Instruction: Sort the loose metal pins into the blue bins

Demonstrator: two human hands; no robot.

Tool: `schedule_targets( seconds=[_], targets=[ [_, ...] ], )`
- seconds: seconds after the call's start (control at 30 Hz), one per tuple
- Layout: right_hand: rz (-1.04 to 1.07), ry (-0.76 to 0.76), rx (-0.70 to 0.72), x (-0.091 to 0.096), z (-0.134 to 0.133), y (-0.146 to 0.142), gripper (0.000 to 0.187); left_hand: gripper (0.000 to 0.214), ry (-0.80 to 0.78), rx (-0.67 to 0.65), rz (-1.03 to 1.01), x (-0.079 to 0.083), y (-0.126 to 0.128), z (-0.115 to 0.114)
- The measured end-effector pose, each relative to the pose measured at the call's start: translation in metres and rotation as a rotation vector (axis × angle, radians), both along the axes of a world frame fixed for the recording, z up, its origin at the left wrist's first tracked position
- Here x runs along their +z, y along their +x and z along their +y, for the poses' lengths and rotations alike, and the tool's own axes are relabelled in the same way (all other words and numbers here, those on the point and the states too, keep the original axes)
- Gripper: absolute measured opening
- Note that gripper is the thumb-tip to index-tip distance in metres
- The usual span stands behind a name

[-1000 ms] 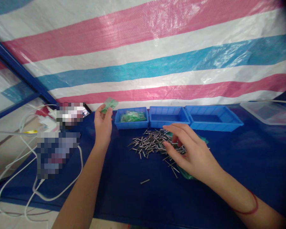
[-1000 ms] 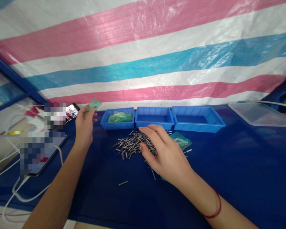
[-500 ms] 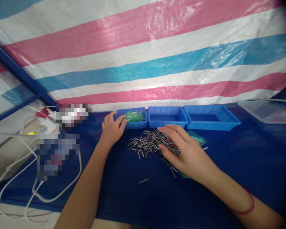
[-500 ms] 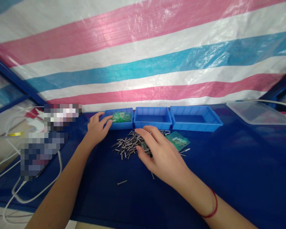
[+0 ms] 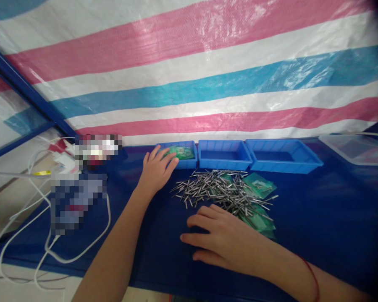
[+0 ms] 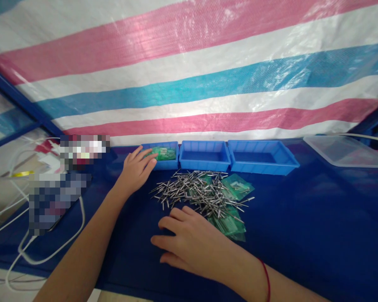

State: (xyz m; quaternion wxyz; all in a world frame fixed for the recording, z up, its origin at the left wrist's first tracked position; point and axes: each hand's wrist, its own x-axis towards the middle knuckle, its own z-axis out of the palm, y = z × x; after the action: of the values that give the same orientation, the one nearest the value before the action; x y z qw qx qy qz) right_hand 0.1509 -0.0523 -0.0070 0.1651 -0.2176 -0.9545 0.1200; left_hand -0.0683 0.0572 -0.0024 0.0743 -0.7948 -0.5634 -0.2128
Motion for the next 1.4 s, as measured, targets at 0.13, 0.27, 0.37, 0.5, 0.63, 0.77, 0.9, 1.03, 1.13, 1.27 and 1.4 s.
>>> schedule_targets(
  seconds=[0.13, 0.27, 0.37, 0.5, 0.63, 0.77, 0.9, 1.03, 1.13, 1.27, 1.4],
  targets=[
    [-0.061, 0.088, -0.023, -0.011, 0.000, -0.006, 0.018, 0.037, 0.044, -0.023, -0.029, 0.004, 0.001, -0.001],
    [-0.044, 0.177, -0.107, -0.018, 0.007, -0.005, 0.013, 0.034, 0.105, -0.092, -0.059, 0.010, 0.005, -0.004],
    [-0.031, 0.248, -0.200, -0.021, 0.012, -0.003, 0.012, 0.031, 0.138, -0.147, -0.067, 0.012, 0.009, -0.007],
    [0.000, 0.268, -0.287, -0.017, 0.018, 0.000, 0.010, 0.028, 0.168, -0.203, -0.074, 0.013, 0.012, -0.009],
    [0.219, 0.180, -0.366, 0.002, 0.030, 0.019, 0.013, 0.022, 0.186, -0.277, -0.109, 0.017, 0.017, -0.012],
    [0.475, 0.149, -0.594, 0.024, 0.045, 0.054, 0.013, 0.019, 0.088, -0.439, -0.176, 0.022, 0.032, -0.023],
    [0.567, 0.080, -0.808, 0.031, 0.055, 0.077, 0.012, 0.018, -0.084, -0.714, -0.132, 0.019, 0.057, -0.043],
    [0.521, 0.030, -0.807, 0.032, 0.054, 0.077, 0.012, 0.023, -0.123, -0.873, -0.043, 0.005, 0.082, -0.062],
    [0.465, 0.021, -0.742, 0.034, 0.050, 0.071, 0.012, 0.032, -0.051, -0.889, 0.044, -0.008, 0.097, -0.070],
    [0.416, 0.022, -0.695, 0.034, 0.047, 0.065, 0.014, 0.025, 0.044, -0.850, 0.132, -0.018, 0.106, -0.075],
    [0.410, 0.020, -0.670, 0.032, 0.046, 0.063, 0.015, 0.017, 0.066, -0.829, 0.088, -0.022, 0.105, -0.076]
  ],
)
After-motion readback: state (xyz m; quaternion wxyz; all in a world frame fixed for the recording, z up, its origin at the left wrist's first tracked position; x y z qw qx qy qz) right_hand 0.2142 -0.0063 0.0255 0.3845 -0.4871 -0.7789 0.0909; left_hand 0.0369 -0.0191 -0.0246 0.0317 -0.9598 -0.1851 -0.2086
